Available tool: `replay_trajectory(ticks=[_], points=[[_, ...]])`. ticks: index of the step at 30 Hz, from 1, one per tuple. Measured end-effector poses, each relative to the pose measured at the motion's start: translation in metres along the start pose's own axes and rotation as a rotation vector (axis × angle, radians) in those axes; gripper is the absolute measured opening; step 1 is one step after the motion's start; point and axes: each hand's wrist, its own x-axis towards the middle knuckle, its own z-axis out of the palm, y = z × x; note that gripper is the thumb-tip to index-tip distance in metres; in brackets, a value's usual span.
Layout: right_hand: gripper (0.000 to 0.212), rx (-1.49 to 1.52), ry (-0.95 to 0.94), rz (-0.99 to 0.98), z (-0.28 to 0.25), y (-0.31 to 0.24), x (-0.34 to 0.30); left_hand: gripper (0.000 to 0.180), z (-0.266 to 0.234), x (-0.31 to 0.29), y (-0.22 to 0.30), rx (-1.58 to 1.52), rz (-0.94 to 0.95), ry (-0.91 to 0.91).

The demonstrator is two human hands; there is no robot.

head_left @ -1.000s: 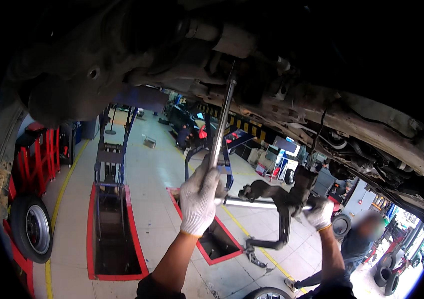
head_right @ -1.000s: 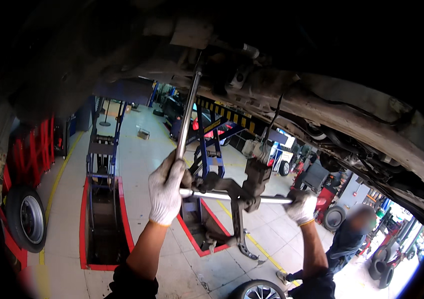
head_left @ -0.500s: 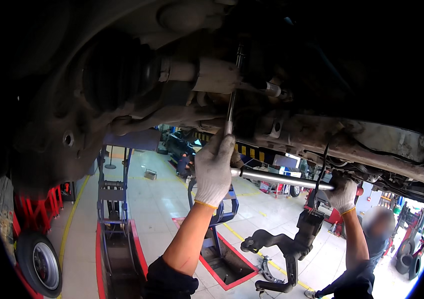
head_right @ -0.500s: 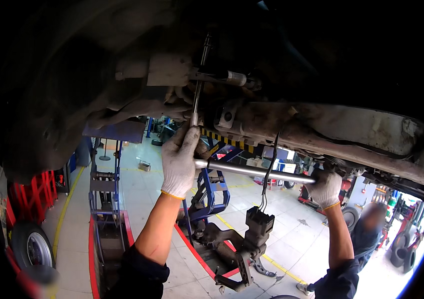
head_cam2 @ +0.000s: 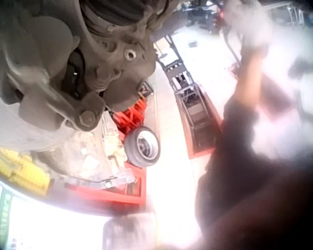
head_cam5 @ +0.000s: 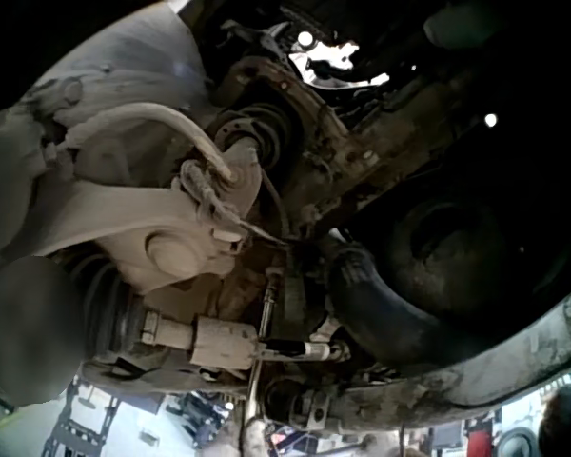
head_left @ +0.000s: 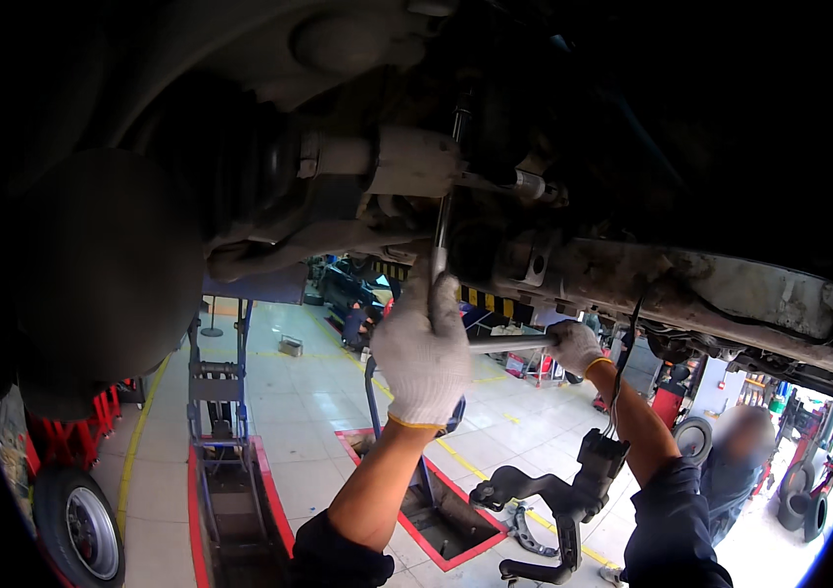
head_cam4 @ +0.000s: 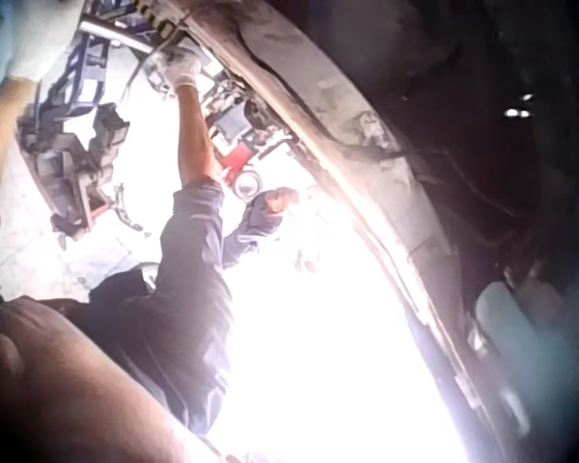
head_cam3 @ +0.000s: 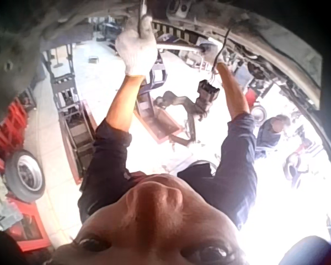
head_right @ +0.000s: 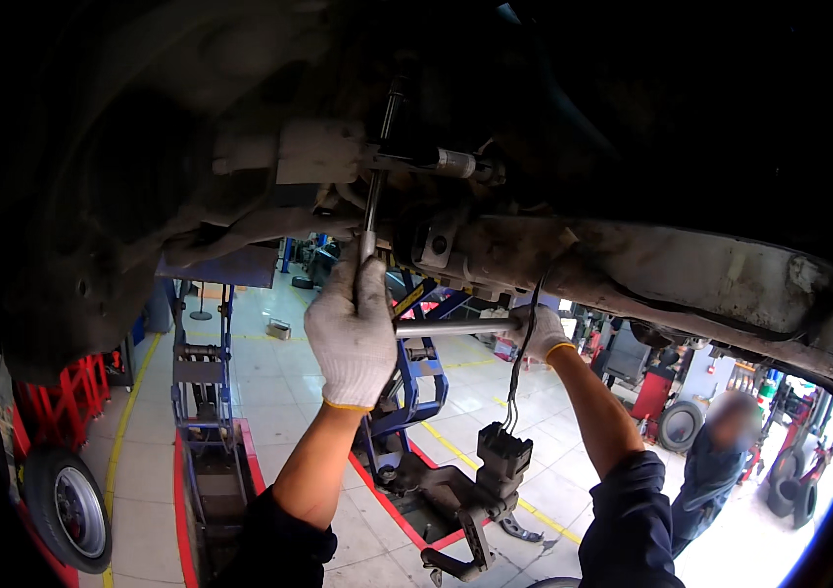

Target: The person selects tools from a toolbox and uses a ratchet and wrench to loosen and remove bolts from the underside of a car. The person works on the suspension area, removing bolts and a metal shield while the car is elevated on a lift.

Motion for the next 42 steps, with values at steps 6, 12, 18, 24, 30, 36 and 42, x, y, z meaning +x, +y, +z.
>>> replay_trajectory(ticks=[6, 12, 18, 24, 30, 36, 42], points=[[0.038, -0.236, -0.015, 0.186, -0.128, -0.003, -0.098, 0.031, -0.014, 0.006, 0.005, -0.496, -0.449, -0.200], [0.054, -0.322, -0.170, 0.155, -0.158, -0.034, -0.121, 0.028, -0.034, 0.018, 0.019, -0.460, -0.495, -0.238], [0.055, -0.169, -0.109, 0.253, -0.133, -0.037, -0.126, 0.032, -0.045, 0.040, -0.007, -0.231, -0.322, -0.519], [0.027, -0.052, -0.067, -0.067, -0.085, -0.039, -0.185, 0.035, -0.115, -0.017, 0.022, -0.643, -0.746, -0.578], [0.026, -0.039, -0.375, -0.099, -0.056, -0.074, -0.369, 0.046, -0.177, -0.135, 0.053, -0.731, -1.054, -0.446], [0.015, 0.345, -0.507, 0.160, -0.064, -0.144, -0.637, 0.050, -0.251, -0.244, 0.165, -0.836, -1.358, -0.642], [0.017, 0.395, -0.802, 0.539, -0.166, -0.236, -0.885, 0.045, -0.221, -0.358, 0.321, -0.929, -1.664, -1.157]])
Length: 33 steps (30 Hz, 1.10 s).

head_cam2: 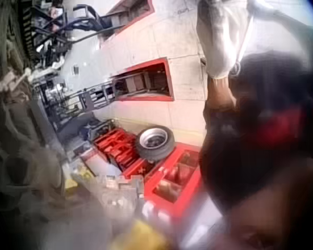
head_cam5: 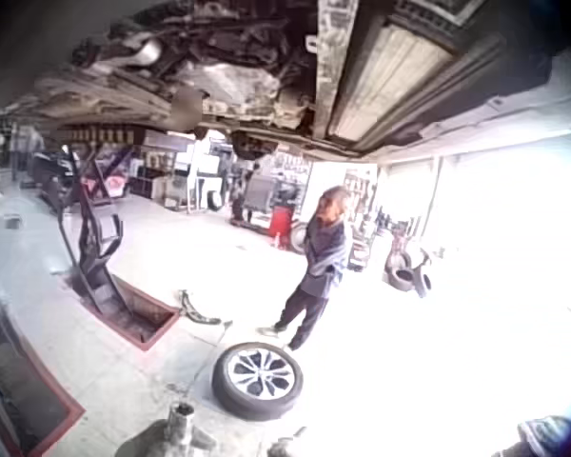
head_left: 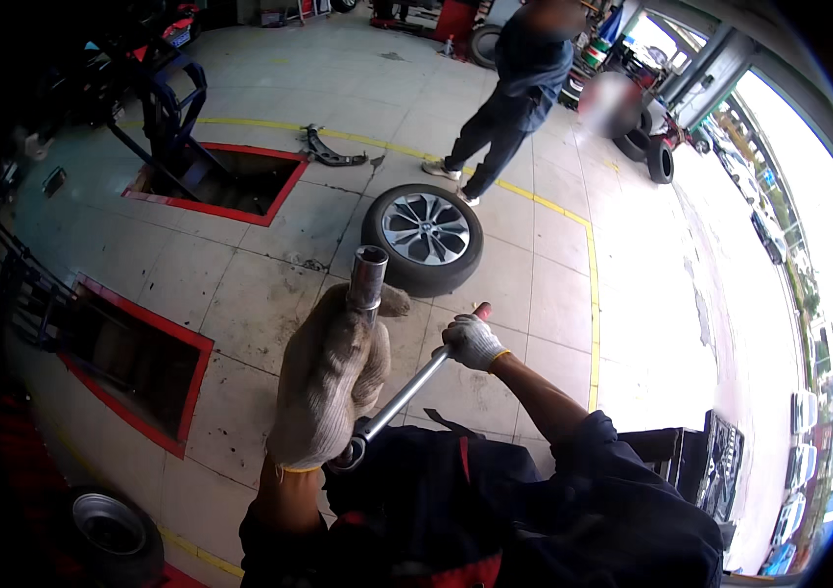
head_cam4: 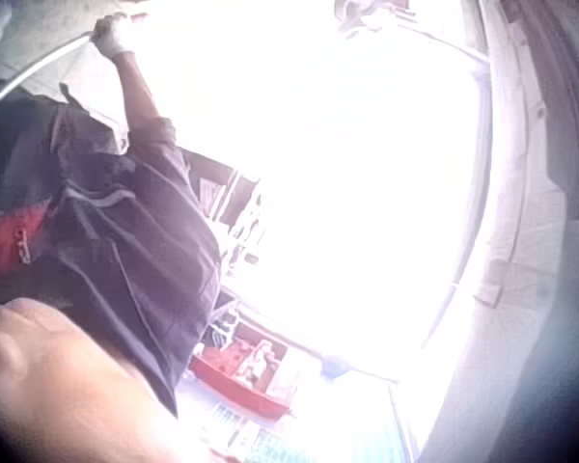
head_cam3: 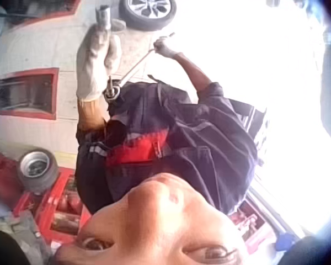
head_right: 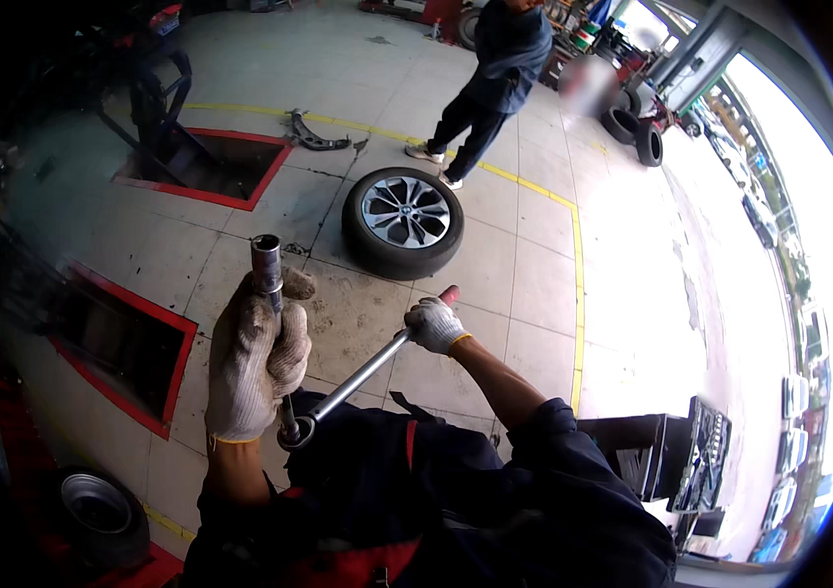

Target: The person selects tools from a toolbox and uses a ratchet and wrench to loosen and remove bolts from the underside of a car. The person works on the suspension area, removing bolts and a metal shield while the car is elevated on a lift.

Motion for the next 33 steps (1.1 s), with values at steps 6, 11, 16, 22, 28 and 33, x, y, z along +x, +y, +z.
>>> replay_trajectory(ticks=[6, 11, 16, 22, 28, 33], points=[[0.034, 0.152, -0.068, 0.517, 0.031, -0.004, -0.244, 0.054, 0.160, 0.038, -0.115, -0.076, -0.468, -0.340], [0.049, 1.418, 0.714, 0.956, -0.138, -0.029, -0.332, 0.047, 0.291, 0.052, -0.228, -0.005, -0.778, -0.545], [0.037, 0.703, 0.997, 0.978, -0.219, 0.012, -0.423, 0.035, 0.411, 0.033, -0.335, 0.221, -1.028, -0.640], [0.037, 0.629, 1.127, 1.363, -0.225, 0.098, -0.566, 0.036, 0.557, 0.039, -0.453, 0.334, -1.168, -0.874], [0.038, 0.585, 1.388, 1.552, -0.275, 0.141, -0.689, 0.039, 0.651, 0.061, -0.521, 0.382, -1.166, -1.145], [0.048, 0.699, 1.266, 1.591, -0.235, 0.188, -0.730, 0.037, 0.718, 0.063, -0.553, 0.376, -1.203, -1.110]])
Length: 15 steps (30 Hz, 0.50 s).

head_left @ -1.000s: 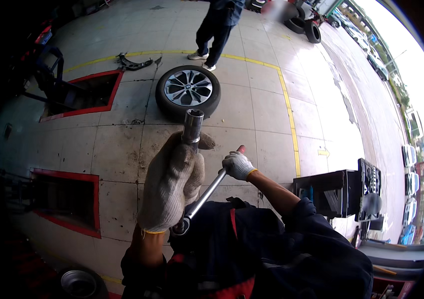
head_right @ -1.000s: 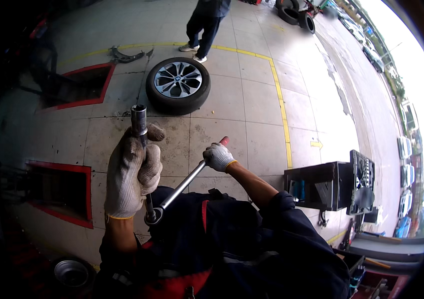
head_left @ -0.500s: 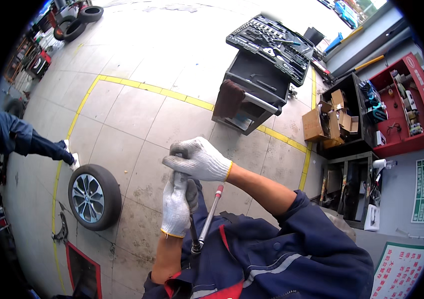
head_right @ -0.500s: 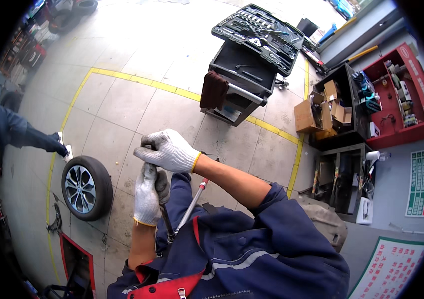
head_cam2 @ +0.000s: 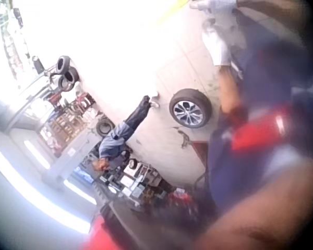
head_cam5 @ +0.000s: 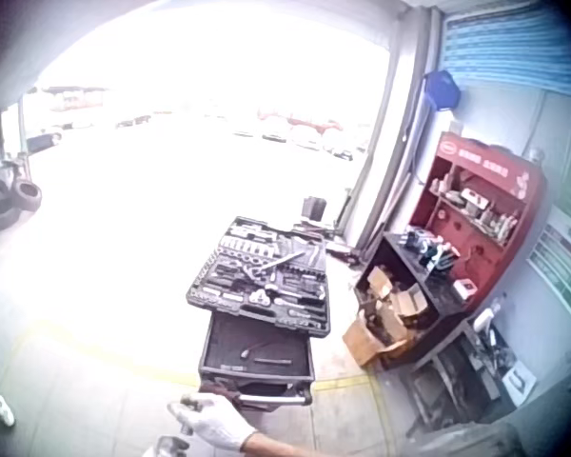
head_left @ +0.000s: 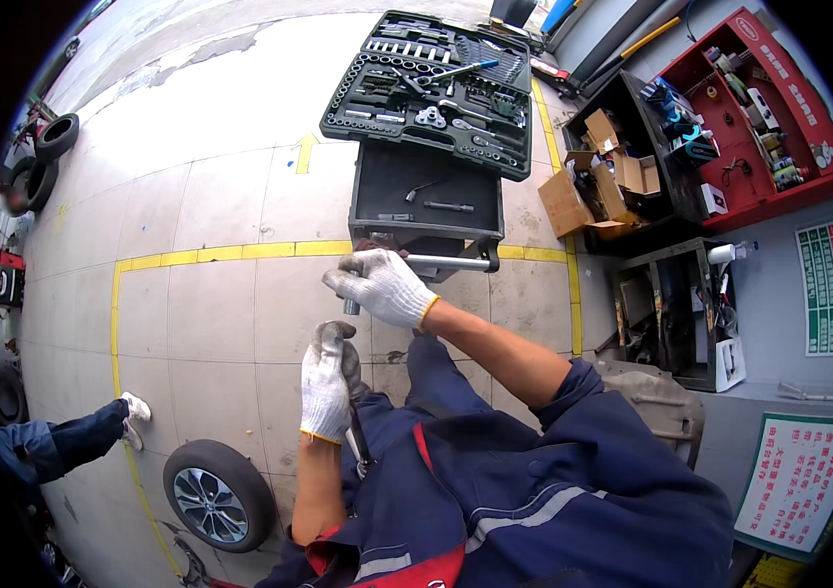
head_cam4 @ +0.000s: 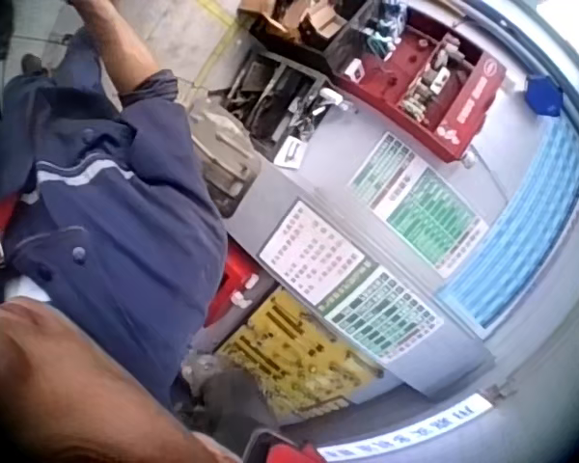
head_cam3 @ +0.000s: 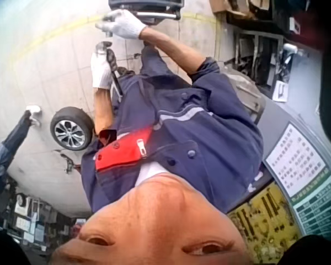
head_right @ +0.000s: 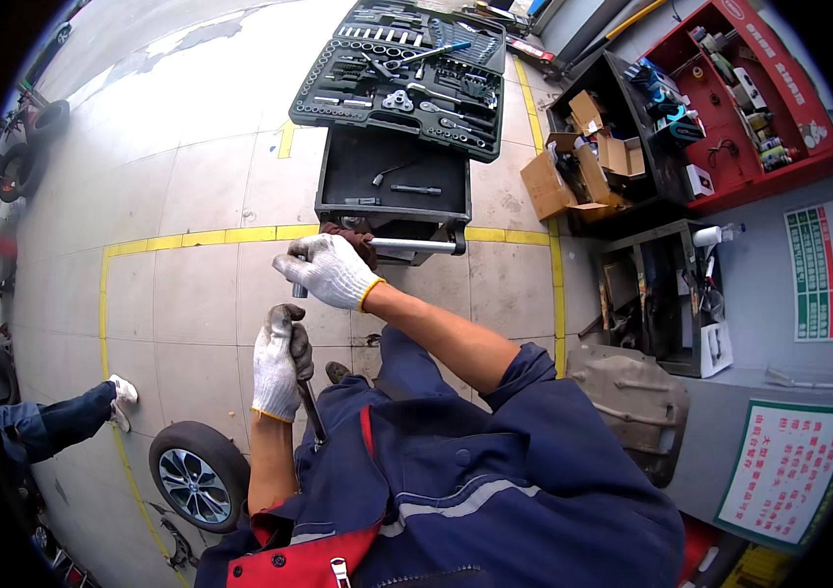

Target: The person selects tools from a toolbox and uses a ratchet and wrench to loosen and remove bolts from the underside of a car. The person works on the suspension area, removing bolts and a metal shield while the car is elevated on a lift.

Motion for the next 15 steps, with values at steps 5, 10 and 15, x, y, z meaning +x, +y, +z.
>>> replay_trajectory(ticks=[5, 10, 15], points=[[0.047, 0.001, -0.147, -0.125, -0.033, 0.009, 0.074, 0.032, 0.035, 0.062, 0.018, 0.029, 0.045, 0.083], [0.033, 0.086, -0.489, -0.280, -0.079, 0.016, 0.110, 0.031, 0.084, 0.093, 0.016, -0.068, 0.031, 0.196], [0.034, 0.064, -0.476, -0.399, -0.084, 0.038, 0.107, 0.031, 0.116, 0.102, 0.011, -0.168, 0.059, 0.386]])
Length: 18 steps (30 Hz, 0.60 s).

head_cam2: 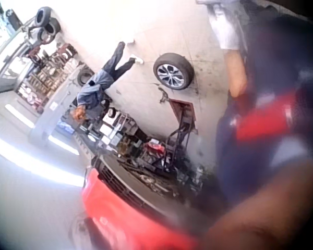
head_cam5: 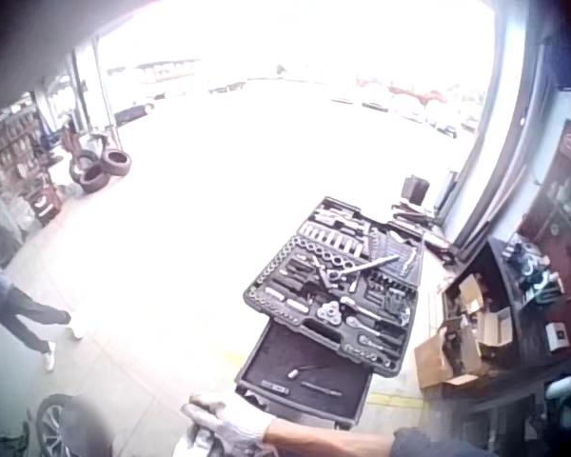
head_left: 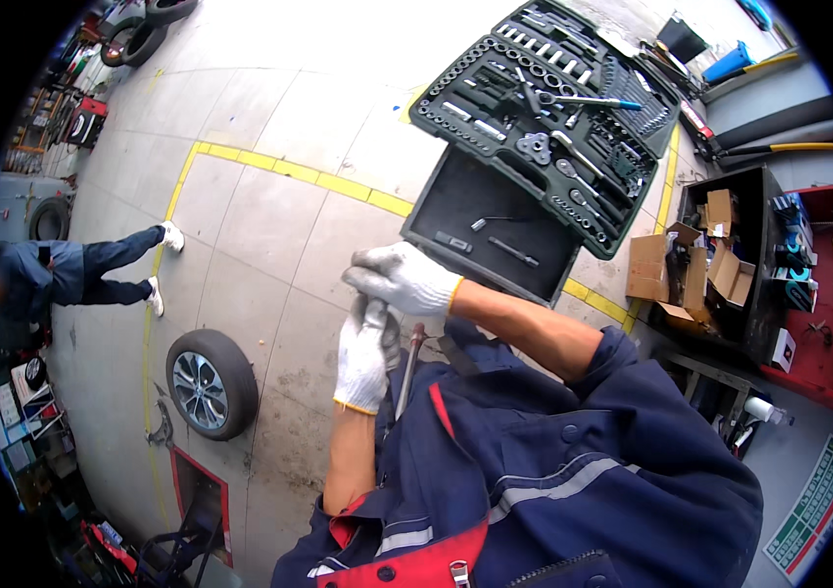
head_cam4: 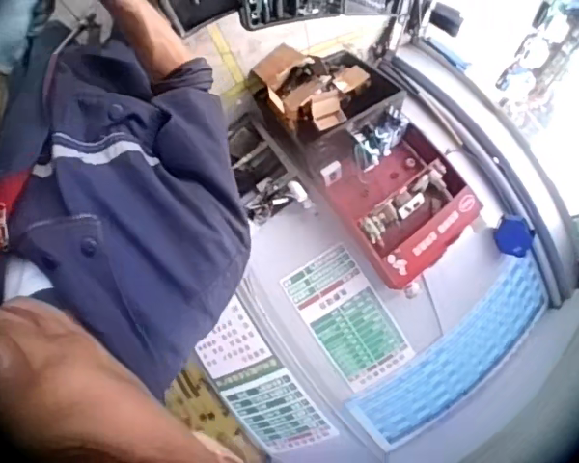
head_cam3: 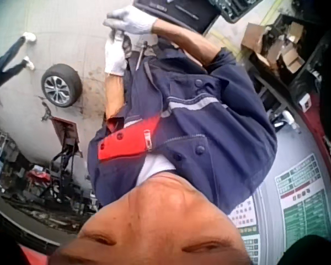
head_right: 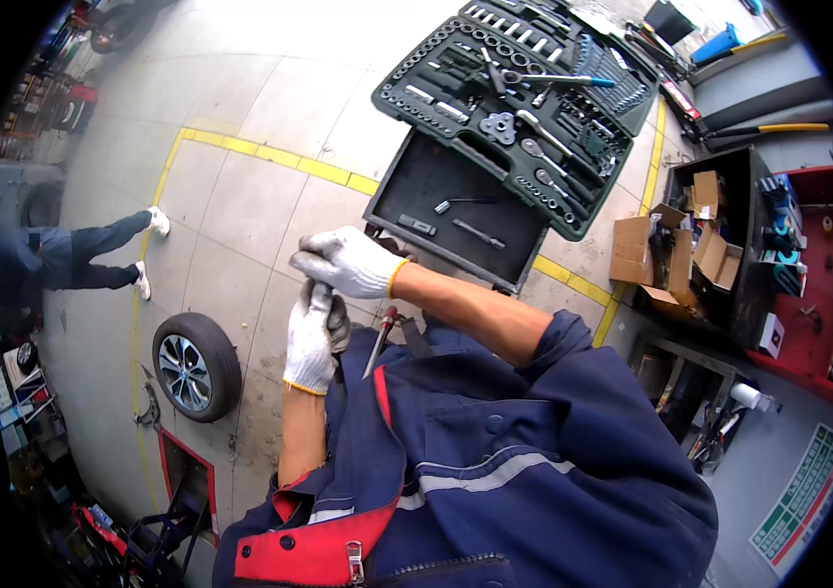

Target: The person selects tools from a toolbox and uses a ratchet and wrench to loosen and remove bolts from the underside of a car. The person works on the suspension area, removing bolts and a metal shield while the car is elevated on a lift.

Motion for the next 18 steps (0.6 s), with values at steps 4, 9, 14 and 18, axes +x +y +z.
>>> replay_trajectory(ticks=[4, 9, 14, 18], points=[[0.043, -0.121, -0.163, 0.026, -0.031, 0.006, 0.016, 0.043, 0.007, 0.019, -0.003, -0.044, -0.058, -0.010], [0.049, -0.029, -0.186, 0.264, -0.058, 0.005, 0.017, 0.041, 0.032, 0.029, -0.002, -0.014, -0.084, 0.041], [0.047, 0.189, 0.489, 0.346, -0.101, 0.076, 0.026, 0.042, 0.049, 0.031, -0.008, -0.005, -0.094, 0.013], [0.025, -0.564, 0.638, 0.082, -0.217, 0.132, -0.061, 0.042, 0.032, 0.024, -0.016, -0.093, -0.013, 0.054]])
